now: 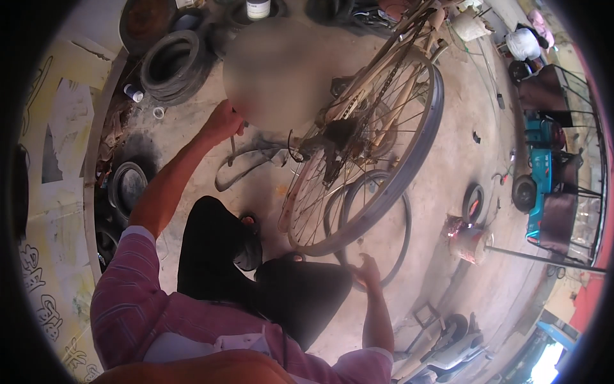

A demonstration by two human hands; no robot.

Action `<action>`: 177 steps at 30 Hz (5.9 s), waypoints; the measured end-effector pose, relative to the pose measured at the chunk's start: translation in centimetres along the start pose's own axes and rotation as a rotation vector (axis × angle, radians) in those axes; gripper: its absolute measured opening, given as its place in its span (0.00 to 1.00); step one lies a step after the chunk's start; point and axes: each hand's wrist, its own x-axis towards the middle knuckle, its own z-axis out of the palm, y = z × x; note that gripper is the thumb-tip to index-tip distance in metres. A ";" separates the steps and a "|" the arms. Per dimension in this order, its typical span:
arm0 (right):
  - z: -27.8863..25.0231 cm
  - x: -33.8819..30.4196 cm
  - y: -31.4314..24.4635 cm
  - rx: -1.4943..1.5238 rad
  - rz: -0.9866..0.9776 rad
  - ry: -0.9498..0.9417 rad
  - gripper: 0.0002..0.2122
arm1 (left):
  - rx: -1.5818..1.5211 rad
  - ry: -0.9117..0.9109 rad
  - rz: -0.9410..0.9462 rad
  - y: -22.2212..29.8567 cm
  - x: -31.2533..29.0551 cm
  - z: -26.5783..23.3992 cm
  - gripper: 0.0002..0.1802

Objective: The person removes a tire and tube from a bicycle wheel by hand and then removes the sprocket assembly from the wheel hub using a tool.

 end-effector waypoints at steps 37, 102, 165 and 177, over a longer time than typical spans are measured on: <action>-15.5 21.5 -24.2 0.947 -0.618 0.777 0.28 | -0.791 -0.099 1.076 14.4 -1.0 3.5 0.16; -16.4 20.6 -27.1 0.694 -0.209 0.785 0.26 | -0.468 -0.162 0.352 13.8 10.6 15.0 0.29; -15.8 21.0 -25.0 0.810 -0.178 0.859 0.26 | 0.025 -0.047 0.724 12.7 11.8 12.7 0.16; -15.7 22.9 -24.5 0.756 -0.133 0.882 0.27 | -0.270 -0.105 -0.192 -20.8 19.9 17.9 0.12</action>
